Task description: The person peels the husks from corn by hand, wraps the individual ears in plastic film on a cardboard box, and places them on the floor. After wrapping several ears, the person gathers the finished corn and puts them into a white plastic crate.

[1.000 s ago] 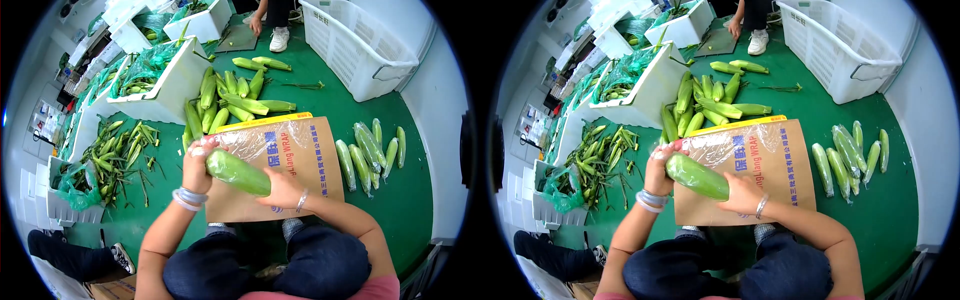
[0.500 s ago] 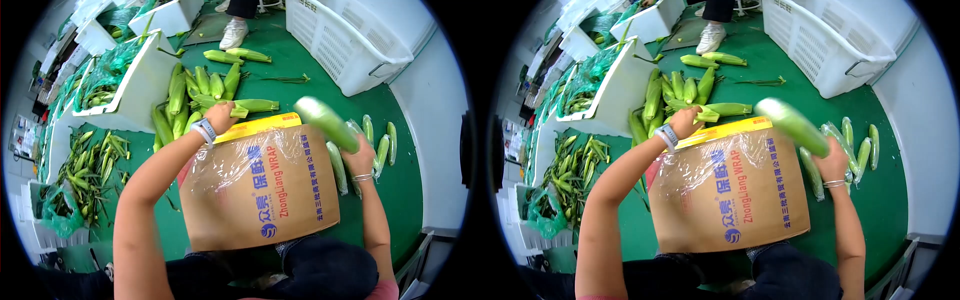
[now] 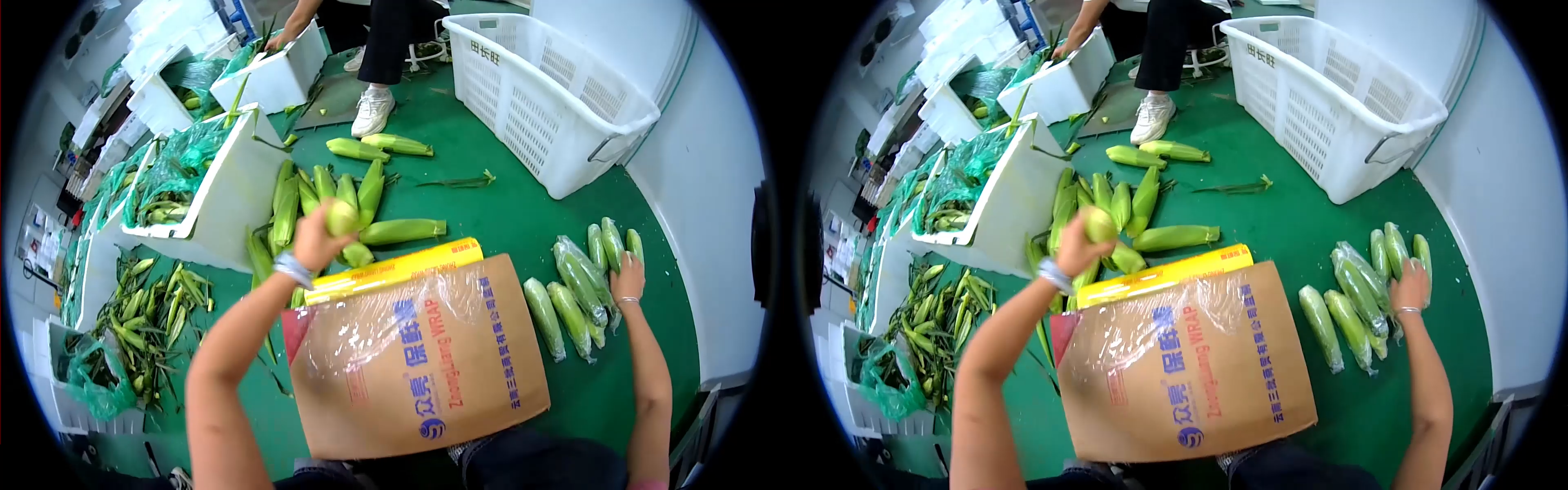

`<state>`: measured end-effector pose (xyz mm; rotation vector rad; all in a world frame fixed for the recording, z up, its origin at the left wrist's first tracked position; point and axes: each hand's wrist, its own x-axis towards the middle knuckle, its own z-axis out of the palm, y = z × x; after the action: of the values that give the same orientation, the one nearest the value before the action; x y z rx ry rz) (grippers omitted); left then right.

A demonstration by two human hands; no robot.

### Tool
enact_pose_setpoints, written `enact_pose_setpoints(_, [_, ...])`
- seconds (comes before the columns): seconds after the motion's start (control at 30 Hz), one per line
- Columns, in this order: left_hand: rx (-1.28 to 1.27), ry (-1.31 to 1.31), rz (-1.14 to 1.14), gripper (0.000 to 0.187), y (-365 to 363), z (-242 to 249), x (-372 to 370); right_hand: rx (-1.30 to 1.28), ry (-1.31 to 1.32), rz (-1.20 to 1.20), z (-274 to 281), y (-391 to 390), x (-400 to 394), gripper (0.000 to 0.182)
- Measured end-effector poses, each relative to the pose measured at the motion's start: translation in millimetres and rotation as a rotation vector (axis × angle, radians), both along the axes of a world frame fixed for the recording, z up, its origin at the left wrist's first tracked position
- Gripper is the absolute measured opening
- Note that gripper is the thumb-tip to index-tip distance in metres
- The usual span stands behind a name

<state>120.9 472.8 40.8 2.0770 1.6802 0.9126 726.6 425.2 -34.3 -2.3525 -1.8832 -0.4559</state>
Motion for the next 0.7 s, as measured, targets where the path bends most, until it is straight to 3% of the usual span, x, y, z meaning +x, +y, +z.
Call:
enact_pose_setpoints(0.03, [-0.044, -0.355, -0.017, 0.043, -12.8, 19.5, -12.1, 0.092, 0.118, 0.184, 3.8, 4.7, -19.3, 0.049])
enact_pose_setpoints(0.07, [-0.234, -0.569, 0.069, 0.038, -36.3, 58.5, -14.5, 0.171, 0.240, 0.365, 9.4, 9.9, -42.3, 0.045])
enact_pose_setpoints(0.1, [-0.305, -0.854, 0.226, 0.040, -61.0, 91.7, -6.7, 0.163, 0.448, 0.465, 30.8, 4.8, -83.8, 0.041])
enact_pose_setpoints(0.13, [-0.339, -1.029, 0.242, 0.037, -79.9, 112.7, -11.5, 0.167, 0.658, 0.565, 59.2, -1.0, -131.2, 0.037])
enact_pose_setpoints(0.2, [-0.355, -1.256, 0.288, 0.037, -118.1, 142.3, -15.3, -0.082, 0.890, 0.651, 105.9, -22.6, -204.0, 0.030])
enact_pose_setpoints(0.23, [-0.335, -1.245, 0.303, 0.037, -135.7, 152.7, -14.5, -0.140, 0.927, 0.782, 123.0, -36.1, -232.7, 0.029])
enact_pose_setpoints(0.3, [-0.351, -1.340, 0.201, 0.038, -173.8, 168.8, -5.0, -0.402, 1.124, 0.928, 154.2, -63.9, -279.7, 0.037])
enact_pose_setpoints(0.33, [-0.325, -1.322, 0.212, 0.045, -192.5, 174.4, 7.8, -0.448, 1.353, 0.994, 160.2, -78.5, -298.0, 0.043])
enact_pose_setpoints(0.37, [-0.336, -1.367, 0.219, 0.046, -209.2, 174.7, 16.0, -0.491, 1.586, 1.051, 164.6, -92.8, -312.9, 0.049])
enact_pose_setpoints(0.4, [-0.352, -1.416, 0.225, 0.047, -223.5, 170.3, 23.1, -0.417, 1.572, 1.204, 174.5, -105.7, -321.8, 0.059])
enact_pose_setpoints(0.47, [-0.399, -1.600, 0.255, 0.048, -244.2, 153.9, 38.5, -0.450, 1.813, 1.291, 191.2, -128.9, -323.1, 0.050])
enact_pose_setpoints(0.57, [-0.450, -1.839, 0.267, 0.049, -248.6, 109.1, 49.5, -0.462, 1.908, 1.386, 205.2, -149.4, -317.1, 0.037])
enact_pose_setpoints(0.63, [-0.462, -1.902, 0.226, 0.050, -247.6, 83.8, 57.8, -0.363, 1.814, 1.377, 216.7, -157.8, -316.3, 0.032])
enact_pose_setpoints(0.67, [-0.525, -2.019, 0.027, 0.048, -247.7, 76.6, 64.2, -0.264, 1.723, 1.370, 218.8, -161.8, -319.0, 0.028])
enact_pose_setpoints(0.7, [-0.584, -2.122, -0.183, 0.046, -247.9, 72.4, 68.4, -0.241, 1.855, 1.328, 215.9, -166.2, -326.5, 0.026])
